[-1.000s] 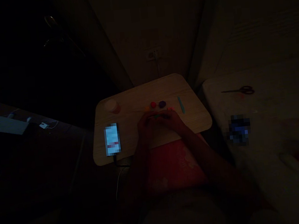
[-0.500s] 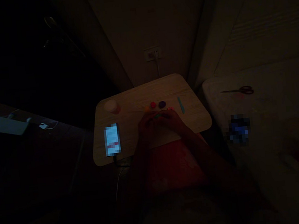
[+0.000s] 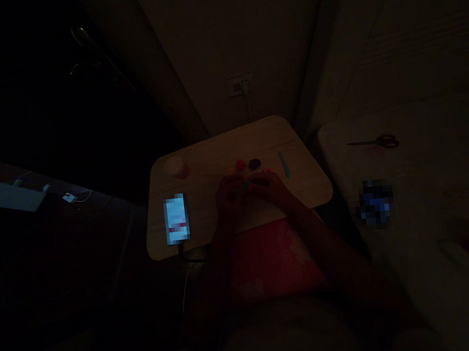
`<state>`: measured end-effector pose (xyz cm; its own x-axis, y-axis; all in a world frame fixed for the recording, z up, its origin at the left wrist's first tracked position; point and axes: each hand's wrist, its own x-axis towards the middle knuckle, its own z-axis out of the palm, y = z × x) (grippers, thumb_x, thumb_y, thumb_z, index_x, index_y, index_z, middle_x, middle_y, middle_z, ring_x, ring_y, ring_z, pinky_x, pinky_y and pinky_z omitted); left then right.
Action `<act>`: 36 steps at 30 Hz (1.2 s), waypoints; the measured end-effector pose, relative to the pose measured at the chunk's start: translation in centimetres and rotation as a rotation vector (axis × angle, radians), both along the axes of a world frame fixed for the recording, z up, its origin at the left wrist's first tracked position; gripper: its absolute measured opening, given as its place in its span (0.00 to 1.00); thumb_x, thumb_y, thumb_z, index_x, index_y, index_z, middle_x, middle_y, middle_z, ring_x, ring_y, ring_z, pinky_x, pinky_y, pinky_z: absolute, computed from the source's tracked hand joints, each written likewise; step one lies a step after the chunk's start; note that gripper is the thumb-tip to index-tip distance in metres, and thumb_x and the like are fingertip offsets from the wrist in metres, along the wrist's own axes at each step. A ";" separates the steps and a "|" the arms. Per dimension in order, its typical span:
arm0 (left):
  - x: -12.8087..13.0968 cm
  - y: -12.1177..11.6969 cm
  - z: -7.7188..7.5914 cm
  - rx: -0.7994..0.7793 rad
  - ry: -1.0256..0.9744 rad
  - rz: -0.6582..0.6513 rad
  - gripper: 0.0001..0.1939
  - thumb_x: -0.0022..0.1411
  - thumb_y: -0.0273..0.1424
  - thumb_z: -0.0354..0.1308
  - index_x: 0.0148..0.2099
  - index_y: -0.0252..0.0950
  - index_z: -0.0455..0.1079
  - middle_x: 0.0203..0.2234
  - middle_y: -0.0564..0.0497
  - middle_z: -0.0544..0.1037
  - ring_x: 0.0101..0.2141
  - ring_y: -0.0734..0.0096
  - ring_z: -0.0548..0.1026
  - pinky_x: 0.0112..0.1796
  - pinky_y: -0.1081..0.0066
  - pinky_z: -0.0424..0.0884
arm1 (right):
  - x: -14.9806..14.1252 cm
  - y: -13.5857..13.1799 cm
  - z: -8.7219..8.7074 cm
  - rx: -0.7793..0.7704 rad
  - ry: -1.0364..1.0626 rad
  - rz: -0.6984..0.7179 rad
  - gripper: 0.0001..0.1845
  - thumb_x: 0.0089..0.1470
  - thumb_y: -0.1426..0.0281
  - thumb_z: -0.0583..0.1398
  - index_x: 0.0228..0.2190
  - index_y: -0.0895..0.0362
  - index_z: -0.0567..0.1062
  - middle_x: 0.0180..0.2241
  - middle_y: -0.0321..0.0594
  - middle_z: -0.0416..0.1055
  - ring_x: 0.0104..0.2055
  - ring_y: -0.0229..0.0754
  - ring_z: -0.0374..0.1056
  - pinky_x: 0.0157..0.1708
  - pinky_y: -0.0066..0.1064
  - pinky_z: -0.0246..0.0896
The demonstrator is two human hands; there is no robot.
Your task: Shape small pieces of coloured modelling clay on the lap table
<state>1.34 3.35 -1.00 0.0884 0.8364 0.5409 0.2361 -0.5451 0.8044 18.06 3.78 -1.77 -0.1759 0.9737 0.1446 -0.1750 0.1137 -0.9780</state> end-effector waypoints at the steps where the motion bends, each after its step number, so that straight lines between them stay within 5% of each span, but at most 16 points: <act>1: 0.0 0.0 0.0 0.001 0.003 -0.004 0.07 0.59 0.33 0.67 0.41 0.39 0.79 0.43 0.46 0.79 0.47 0.63 0.77 0.50 0.60 0.74 | 0.0 0.0 0.1 0.015 -0.018 -0.009 0.19 0.47 0.53 0.70 0.34 0.54 0.83 0.34 0.41 0.82 0.35 0.44 0.76 0.37 0.35 0.72; 13: 0.2 0.1 -0.1 -0.048 0.037 -0.076 0.13 0.60 0.32 0.66 0.48 0.39 0.78 0.46 0.45 0.79 0.49 0.61 0.77 0.51 0.59 0.74 | 0.3 0.1 -0.4 0.141 -0.265 -0.194 0.12 0.52 0.59 0.67 0.36 0.52 0.85 0.36 0.41 0.83 0.37 0.45 0.76 0.44 0.37 0.67; 28: 0.3 -0.1 0.0 -0.053 0.064 -0.081 0.14 0.60 0.33 0.67 0.49 0.42 0.77 0.46 0.46 0.79 0.48 0.61 0.77 0.50 0.61 0.74 | 0.4 0.2 0.1 0.046 -0.182 -0.098 0.23 0.55 0.48 0.63 0.28 0.55 0.83 0.27 0.41 0.79 0.31 0.44 0.71 0.36 0.35 0.66; 36: 0.2 -0.3 0.5 -0.073 0.053 0.002 0.09 0.60 0.31 0.66 0.44 0.39 0.80 0.42 0.47 0.81 0.45 0.62 0.78 0.49 0.60 0.74 | 0.3 -0.1 0.6 0.047 -0.160 -0.029 0.21 0.53 0.51 0.65 0.35 0.55 0.84 0.36 0.44 0.81 0.38 0.47 0.75 0.40 0.37 0.68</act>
